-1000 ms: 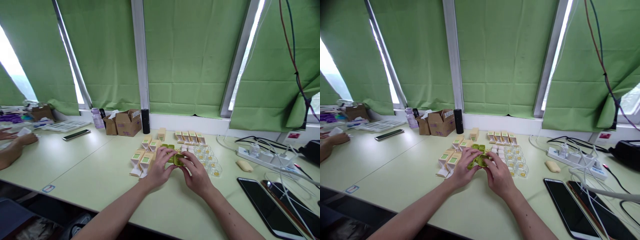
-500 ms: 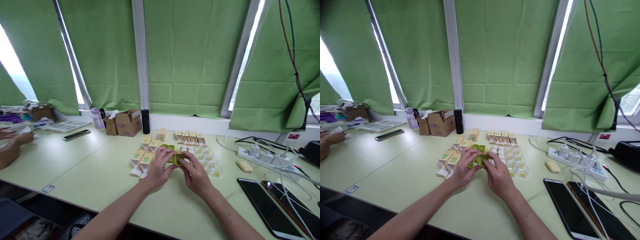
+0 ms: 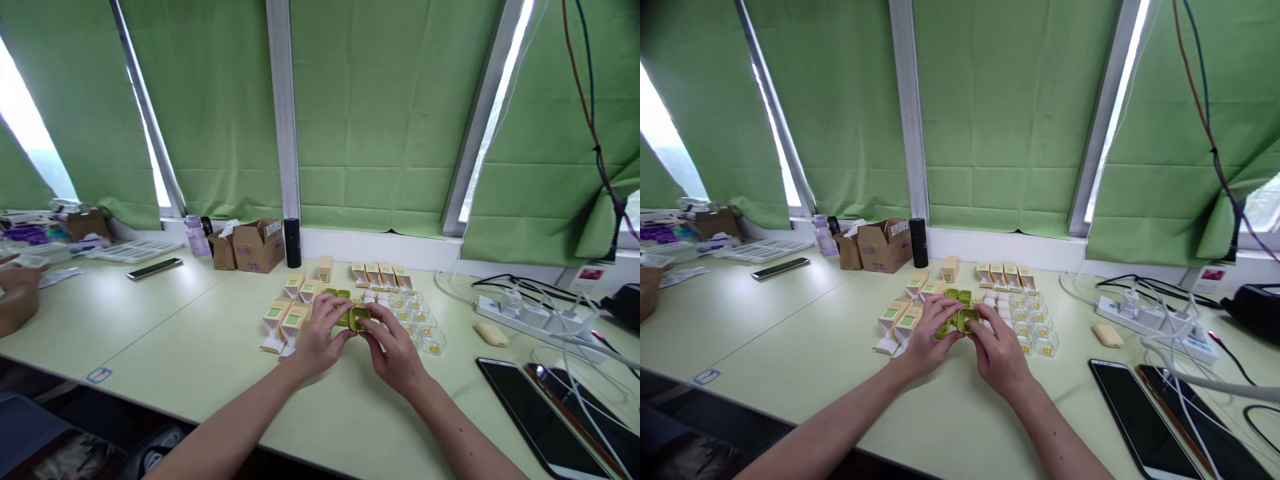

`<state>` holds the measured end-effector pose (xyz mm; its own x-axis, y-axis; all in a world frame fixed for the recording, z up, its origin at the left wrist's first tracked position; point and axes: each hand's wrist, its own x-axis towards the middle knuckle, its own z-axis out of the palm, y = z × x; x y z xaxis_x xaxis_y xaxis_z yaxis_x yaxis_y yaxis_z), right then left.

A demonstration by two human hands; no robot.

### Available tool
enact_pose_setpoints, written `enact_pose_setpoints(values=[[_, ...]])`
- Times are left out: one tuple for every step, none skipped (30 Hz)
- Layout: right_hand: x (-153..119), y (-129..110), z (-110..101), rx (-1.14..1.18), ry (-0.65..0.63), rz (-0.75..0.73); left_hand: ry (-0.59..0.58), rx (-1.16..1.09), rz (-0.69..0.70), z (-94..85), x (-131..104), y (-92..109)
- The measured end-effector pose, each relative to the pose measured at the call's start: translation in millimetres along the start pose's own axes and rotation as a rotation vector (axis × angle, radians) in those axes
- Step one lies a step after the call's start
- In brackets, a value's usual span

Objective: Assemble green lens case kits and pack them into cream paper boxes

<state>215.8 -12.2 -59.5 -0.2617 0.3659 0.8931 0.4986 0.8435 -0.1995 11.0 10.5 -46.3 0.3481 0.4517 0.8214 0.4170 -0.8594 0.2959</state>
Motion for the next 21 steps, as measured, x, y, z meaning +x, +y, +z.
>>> enact_pose_setpoints(values=[[-0.2, 0.2, 0.1, -0.001, -0.003, -0.002, 0.001, -0.001, 0.003, 0.0, -0.1, 0.1], [-0.4, 0.4, 0.2, -0.001, -0.007, -0.005, 0.004, -0.001, 0.006, -0.1, -0.1, 0.2], [-0.7, 0.6, 0.3, 0.000, -0.012, -0.007, 0.008, 0.000, 0.012, -0.2, 0.0, 0.4], [-0.9, 0.7, 0.4, 0.002, -0.016, -0.009, 0.011, 0.000, 0.017, -0.4, 0.0, 0.7], [-1.0, 0.8, 0.4, 0.003, -0.017, -0.009, 0.013, 0.002, 0.023, -0.6, 0.1, 1.0], [-1.1, 0.8, 0.5, 0.005, -0.019, -0.008, 0.014, 0.003, 0.026, -0.8, 0.3, 1.3], [-1.0, 0.8, 0.5, 0.006, -0.021, -0.007, 0.014, 0.004, 0.028, -1.0, 0.4, 1.6], [-0.9, 0.8, 0.6, 0.008, -0.025, -0.007, 0.013, 0.005, 0.029, -1.1, 0.6, 1.8], [-0.7, 0.9, 0.7, 0.008, -0.033, -0.007, 0.013, 0.006, 0.029, -1.2, 0.7, 1.8], [-0.5, 1.0, 0.9, 0.005, -0.043, -0.009, 0.014, 0.006, 0.028, -1.2, 0.7, 1.7], [-0.4, 1.3, 1.2, 0.002, -0.055, -0.011, 0.016, 0.006, 0.028, -1.2, 0.7, 1.5], [-0.3, 1.7, 1.4, -0.003, -0.066, -0.013, 0.018, 0.006, 0.029, -1.0, 0.6, 1.1], [-0.3, 2.0, 1.7, -0.007, -0.073, -0.016, 0.020, 0.005, 0.031, -0.9, 0.5, 0.7], [-0.4, 2.3, 1.9, -0.010, -0.075, -0.020, 0.020, 0.006, 0.032, -0.7, 0.4, 0.2], [-0.6, 2.5, 2.1, -0.012, -0.073, -0.022, 0.019, 0.007, 0.033, -0.5, 0.2, -0.2], [-0.7, 2.6, 2.1, -0.015, -0.068, -0.024, 0.018, 0.009, 0.033, -0.4, 0.0, -0.5], [-0.8, 2.5, 2.1, -0.017, -0.060, -0.023, 0.016, 0.010, 0.032, -0.3, -0.1, -0.7], [-0.9, 2.2, 1.9, -0.018, -0.053, -0.022, 0.014, 0.012, 0.031, -0.3, -0.1, -0.7], [-0.9, 1.8, 1.7, -0.018, -0.047, -0.019, 0.013, 0.013, 0.031, -0.3, -0.1, -0.7], [-0.7, 1.4, 1.5, -0.017, -0.045, -0.015, 0.012, 0.015, 0.031, -0.3, -0.1, -0.5], [-0.6, 1.0, 1.3, -0.016, -0.047, -0.011, 0.012, 0.017, 0.032, -0.3, 0.0, -0.4]])
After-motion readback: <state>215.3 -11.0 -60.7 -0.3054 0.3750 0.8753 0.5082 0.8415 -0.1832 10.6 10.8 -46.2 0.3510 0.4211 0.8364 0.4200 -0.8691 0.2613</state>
